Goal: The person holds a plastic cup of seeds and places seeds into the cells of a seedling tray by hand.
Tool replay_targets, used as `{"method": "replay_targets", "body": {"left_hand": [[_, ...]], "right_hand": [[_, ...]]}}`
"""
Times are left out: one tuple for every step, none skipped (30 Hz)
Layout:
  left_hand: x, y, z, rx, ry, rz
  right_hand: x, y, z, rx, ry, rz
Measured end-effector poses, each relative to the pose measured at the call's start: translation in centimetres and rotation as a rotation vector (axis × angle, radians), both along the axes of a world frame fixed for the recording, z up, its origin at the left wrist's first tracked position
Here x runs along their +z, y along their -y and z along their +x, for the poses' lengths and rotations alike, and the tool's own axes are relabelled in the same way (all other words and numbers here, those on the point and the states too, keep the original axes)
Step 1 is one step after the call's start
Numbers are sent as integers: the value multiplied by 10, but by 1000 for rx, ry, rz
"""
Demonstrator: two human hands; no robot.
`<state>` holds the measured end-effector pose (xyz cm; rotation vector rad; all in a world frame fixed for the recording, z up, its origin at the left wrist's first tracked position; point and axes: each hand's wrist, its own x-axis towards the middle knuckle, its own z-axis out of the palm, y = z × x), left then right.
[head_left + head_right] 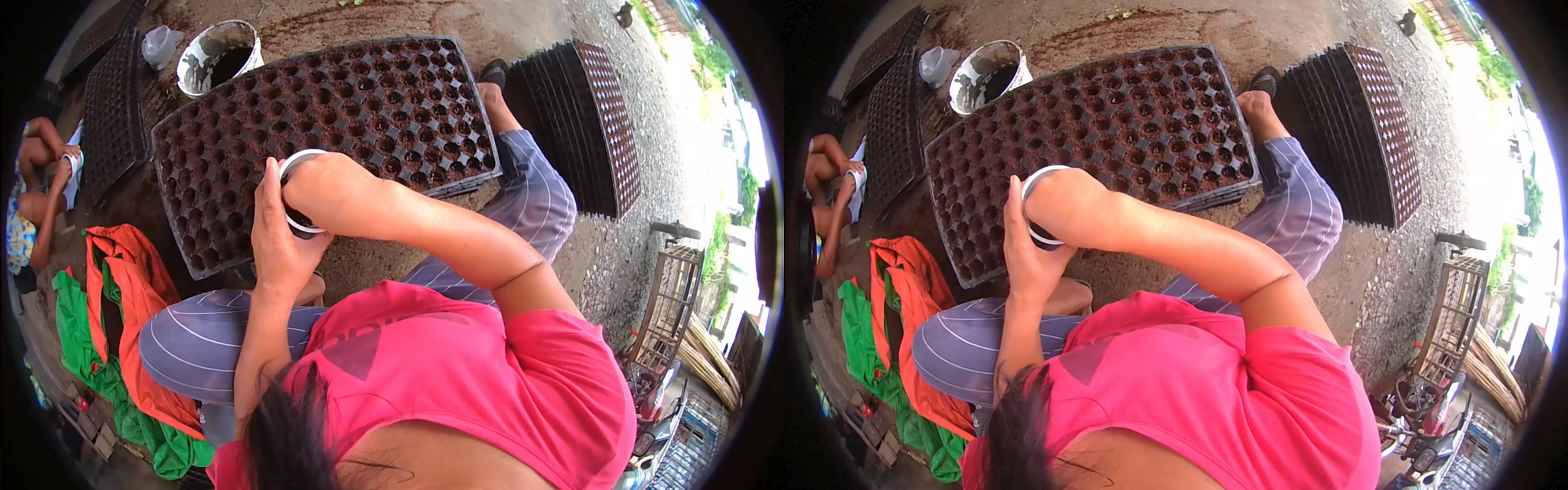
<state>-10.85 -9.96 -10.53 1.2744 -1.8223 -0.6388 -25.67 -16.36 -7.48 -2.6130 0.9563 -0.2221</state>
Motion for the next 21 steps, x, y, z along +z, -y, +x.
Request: {"method": "replay_targets", "body": {"left_hand": [[0,0,1,10,3,12],[0,1,1,22,5,26],[1,1,1,35,18,21],[2,1,2,51,32,37],[2,1,4,66,47,52],[2,1,5,69,48,55],[1,1,6,61,23,45],[0,2,6,51,-2,35],[-1,2,6,50,-3,36],[-2,3,6,44,-3,25],[-3,3,6,38,-3,15],[-4,3,6,39,-1,20],[-5,3,6,41,-4,28],[-5,3,6,41,-7,34],[-5,3,6,39,-4,38],[-5,3,6,41,-8,41],[-5,3,5,43,-12,42],[-5,4,5,42,-10,42],[-5,4,4,39,-10,40],[-4,3,4,36,-11,37],[-4,3,5,36,-9,38]], "right_hand": [[2,3,-4,-24,24,54],[7,8,-8,-45,46,110],[17,19,-15,-119,38,234],[19,30,-30,-187,179,194],[45,39,-40,-387,101,314],[20,58,-62,-382,190,130],[9,72,-79,-447,186,85],[4,82,-92,-522,115,107],[-7,90,-102,-532,67,89],[-20,95,-110,-541,28,124],[-25,98,-113,-549,-10,159],[-32,100,-116,-548,-10,165],[-39,101,-118,-554,0,161],[-41,101,-118,-562,11,157],[-42,100,-118,-564,12,162],[-43,100,-119,-565,13,162],[-42,101,-118,-565,13,161],[-41,101,-118,-565,15,162],[-40,100,-117,-567,13,167],[-40,100,-117,-568,10,172],[-41,99,-116,-568,11,173]]}}
